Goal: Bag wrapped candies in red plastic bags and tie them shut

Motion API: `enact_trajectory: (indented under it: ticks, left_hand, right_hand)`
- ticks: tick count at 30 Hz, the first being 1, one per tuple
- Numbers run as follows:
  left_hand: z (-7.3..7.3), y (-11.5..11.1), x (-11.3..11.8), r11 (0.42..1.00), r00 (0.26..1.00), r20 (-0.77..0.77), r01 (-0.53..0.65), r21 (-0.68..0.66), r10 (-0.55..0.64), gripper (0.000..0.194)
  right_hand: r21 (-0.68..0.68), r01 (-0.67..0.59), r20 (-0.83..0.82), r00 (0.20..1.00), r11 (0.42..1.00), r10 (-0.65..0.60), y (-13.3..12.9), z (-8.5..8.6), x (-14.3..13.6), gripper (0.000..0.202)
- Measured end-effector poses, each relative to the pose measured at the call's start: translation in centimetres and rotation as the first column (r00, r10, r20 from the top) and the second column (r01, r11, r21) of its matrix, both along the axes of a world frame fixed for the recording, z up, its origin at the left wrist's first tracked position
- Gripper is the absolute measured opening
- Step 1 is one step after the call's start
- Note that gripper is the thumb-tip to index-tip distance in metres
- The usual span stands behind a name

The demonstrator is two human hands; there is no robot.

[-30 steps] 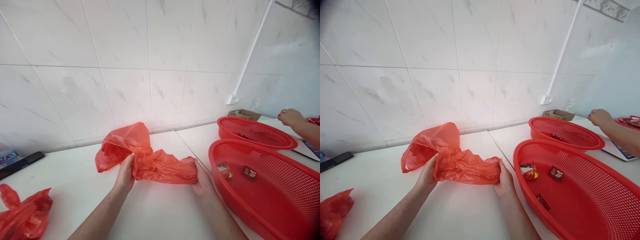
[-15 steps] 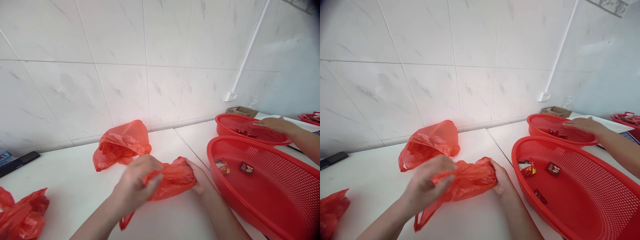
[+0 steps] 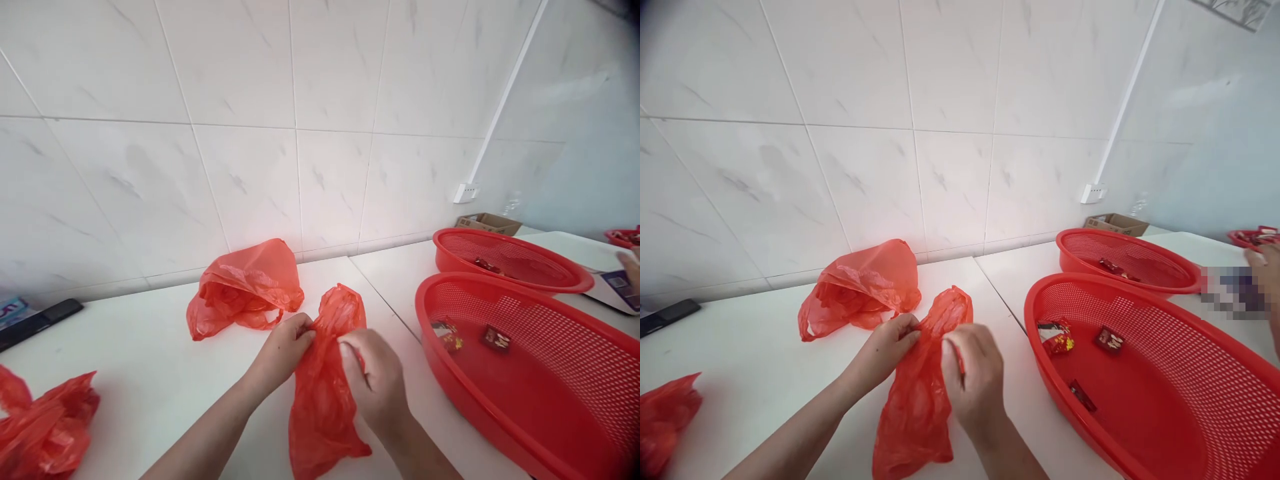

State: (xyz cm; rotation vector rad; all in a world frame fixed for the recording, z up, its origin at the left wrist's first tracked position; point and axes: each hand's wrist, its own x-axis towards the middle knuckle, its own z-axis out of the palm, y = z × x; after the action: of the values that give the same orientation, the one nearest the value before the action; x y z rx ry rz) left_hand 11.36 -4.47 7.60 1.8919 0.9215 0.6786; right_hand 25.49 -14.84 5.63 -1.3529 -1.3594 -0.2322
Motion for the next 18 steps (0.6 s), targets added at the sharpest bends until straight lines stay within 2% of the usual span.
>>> enact_trajectory:
  ticks: [2,5,7,9,11,13,15,16,17,18]
  left_hand:
    - [-0.4,0.1,0.3,0.993,0.997,0.077,0.024,-0.118,-0.015,0.016]
    - [-0.9,1.2,-0.1,0.968,0.977,0.208,0.001,-0.249,0.053,0.027]
    - [-1.0,2.6,-0.8,0.956,0.945,0.283,-0.083,-0.28,0.165,0.033]
    - [-0.6,3.8,-1.7,0.944,0.906,0.327,-0.18,-0.275,0.268,0.036]
    - [0.2,4.2,-2.4,0.932,0.873,0.349,-0.268,-0.242,0.341,0.035]
    - [1.3,3.1,-2.6,0.917,0.846,0.356,-0.381,-0.115,0.396,0.028]
    - [2.4,0.8,-2.3,0.894,0.874,0.336,-0.42,0.159,0.351,0.018]
    - [2.8,-0.6,-1.9,0.881,0.924,0.281,-0.345,0.325,0.258,0.012]
    - [2.9,-1.8,-1.5,0.874,0.978,0.179,-0.181,0.452,0.111,0.007]
    - [2.9,-2.9,-1.0,0.849,0.999,0.018,0.032,0.528,-0.049,0.01]
  right_hand:
    - [-0.199,-0.059,0.044,0.997,0.978,0.069,0.3,-0.6,-0.5,0.02]
    - [-0.5,0.062,0.07,0.997,0.864,-0.031,1.1,-2.0,0.9,0.023]
    - [-0.571,0.093,0.046,0.996,0.816,-0.081,1.4,-2.9,2.5,0.028]
    - [-0.592,0.065,-0.01,0.996,0.803,-0.087,1.2,-3.2,3.7,0.025]
    - [-0.611,0.039,-0.057,0.994,0.791,-0.094,0.9,-3.1,4.1,0.024]
    - [-0.632,0.013,-0.095,0.991,0.775,-0.094,0.5,-2.7,3.7,0.025]
    - [-0.655,0.008,-0.095,0.991,0.755,-0.092,0.3,-2.4,3.1,0.026]
    - [-0.676,0.007,-0.08,0.993,0.737,-0.083,0.3,-2.3,2.8,0.027]
    - [-0.701,0.009,-0.057,0.996,0.713,-0.069,0.3,-2.2,2.5,0.028]
    - [-0.726,0.019,-0.029,0.998,0.687,-0.058,0.3,-2.2,2.4,0.029]
